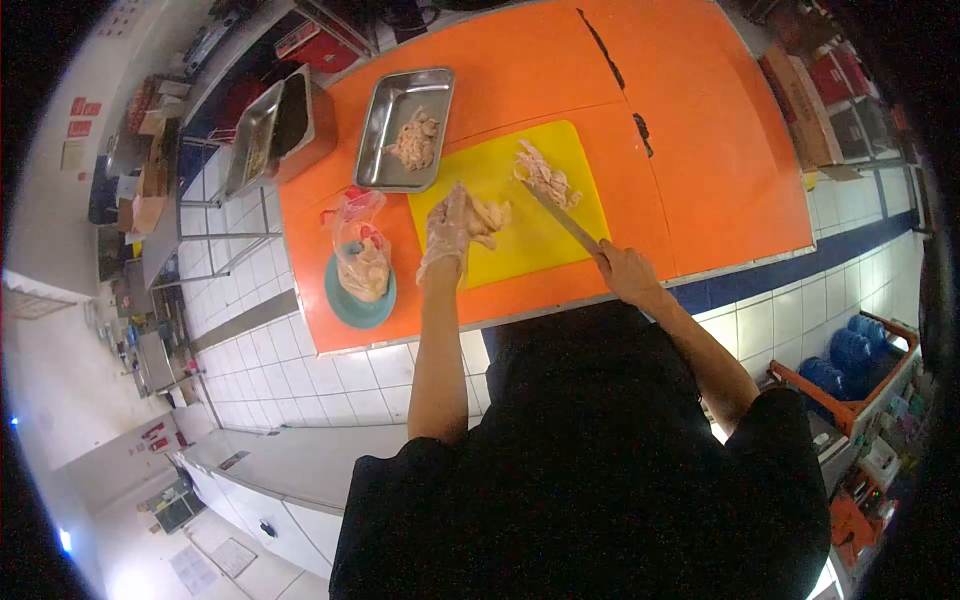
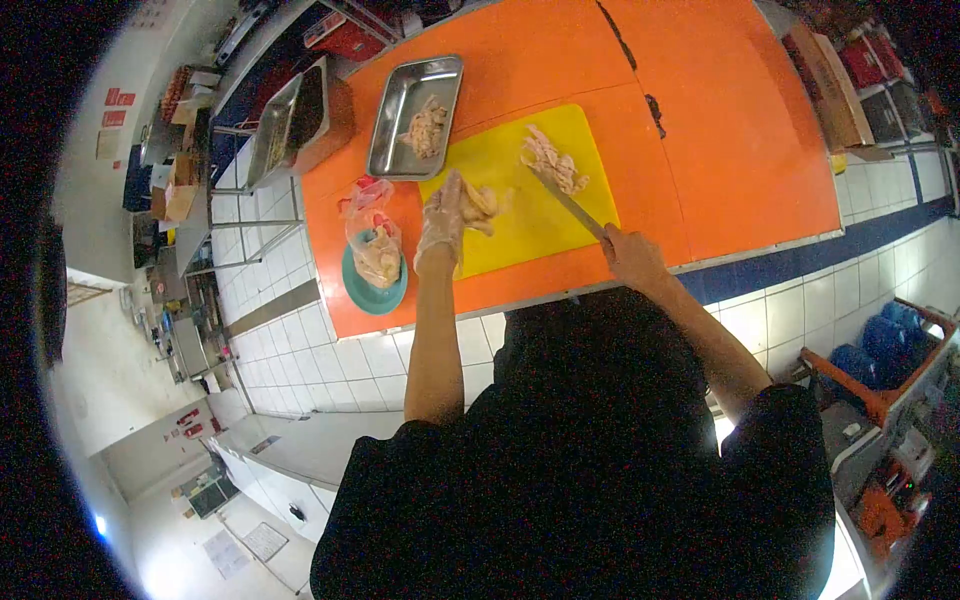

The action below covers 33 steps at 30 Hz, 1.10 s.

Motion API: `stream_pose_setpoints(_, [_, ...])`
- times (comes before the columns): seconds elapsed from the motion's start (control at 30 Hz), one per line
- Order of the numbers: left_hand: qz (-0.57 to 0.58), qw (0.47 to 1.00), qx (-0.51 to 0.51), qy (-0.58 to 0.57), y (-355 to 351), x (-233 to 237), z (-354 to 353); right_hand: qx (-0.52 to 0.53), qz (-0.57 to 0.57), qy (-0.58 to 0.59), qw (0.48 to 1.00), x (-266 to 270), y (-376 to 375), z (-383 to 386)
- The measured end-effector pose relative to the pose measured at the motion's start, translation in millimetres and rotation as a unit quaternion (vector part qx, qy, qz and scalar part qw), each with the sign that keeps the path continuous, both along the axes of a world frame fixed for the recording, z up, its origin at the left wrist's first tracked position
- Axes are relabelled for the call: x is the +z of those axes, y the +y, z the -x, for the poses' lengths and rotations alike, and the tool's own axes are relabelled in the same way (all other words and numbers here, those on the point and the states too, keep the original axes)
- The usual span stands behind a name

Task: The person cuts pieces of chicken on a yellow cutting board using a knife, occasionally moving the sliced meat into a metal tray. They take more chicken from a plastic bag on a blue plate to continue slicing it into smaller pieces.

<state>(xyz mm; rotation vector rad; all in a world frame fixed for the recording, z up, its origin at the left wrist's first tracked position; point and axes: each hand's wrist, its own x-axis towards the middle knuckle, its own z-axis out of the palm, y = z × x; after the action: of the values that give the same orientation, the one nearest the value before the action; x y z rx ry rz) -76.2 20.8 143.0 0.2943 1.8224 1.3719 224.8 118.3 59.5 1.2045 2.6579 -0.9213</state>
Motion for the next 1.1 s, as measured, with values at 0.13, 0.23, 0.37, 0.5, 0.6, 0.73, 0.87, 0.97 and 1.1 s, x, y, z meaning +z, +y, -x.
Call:
stream_pose_setpoints(0.13, [-0.023,0.994,-0.032,-0.102,10.3,-76.2,-16.1,-0.011,0.023,0.033,0.999,-25.3,4.1,-10.9])
stream_pose_setpoints(0.23, [-0.011,0.981,-0.055,-0.186,6.7,-156.9,-13.5,-0.030,0.013,0.028,0.999,-27.3,2.6,-11.3])
stream_pose_setpoints(0.37, [-0.034,0.983,-0.009,-0.178,6.3,-131.2,-42.6,-0.009,0.017,0.041,0.999,-11.2,2.8,-7.5])
stream_pose_setpoints(0.5, [-0.042,0.991,-0.058,-0.110,-5.4,-173.0,-30.4,0.062,-0.033,-0.001,0.998,1.2,-5.4,0.0])
stream_pose_setpoints(0.6, [-0.016,0.999,-0.013,-0.041,-10.4,-155.5,-39.4,0.104,-0.012,-0.022,0.994,-5.4,-7.7,3.9])
stream_pose_setpoints(0.73, [0.059,0.997,-0.031,0.042,-17.7,-128.9,-47.6,0.126,-0.008,-0.018,0.992,-17.6,-7.1,4.3])
stream_pose_setpoints(0.87, [0.163,0.985,-0.039,0.030,-12.9,-80.9,-52.5,0.089,-0.037,-0.023,0.995,-27.8,-4.3,3.8])
stream_pose_setpoints(0.97, [0.161,0.982,-0.025,0.094,-12.2,-87.6,-52.1,0.079,-0.027,-0.014,0.996,-6.5,-5.1,12.5])
stream_pose_setpoints(1.1, [0.103,0.982,-0.036,0.154,-23.0,-115.0,-48.8,0.138,0.015,-0.038,0.990,-8.6,-13.1,11.8])
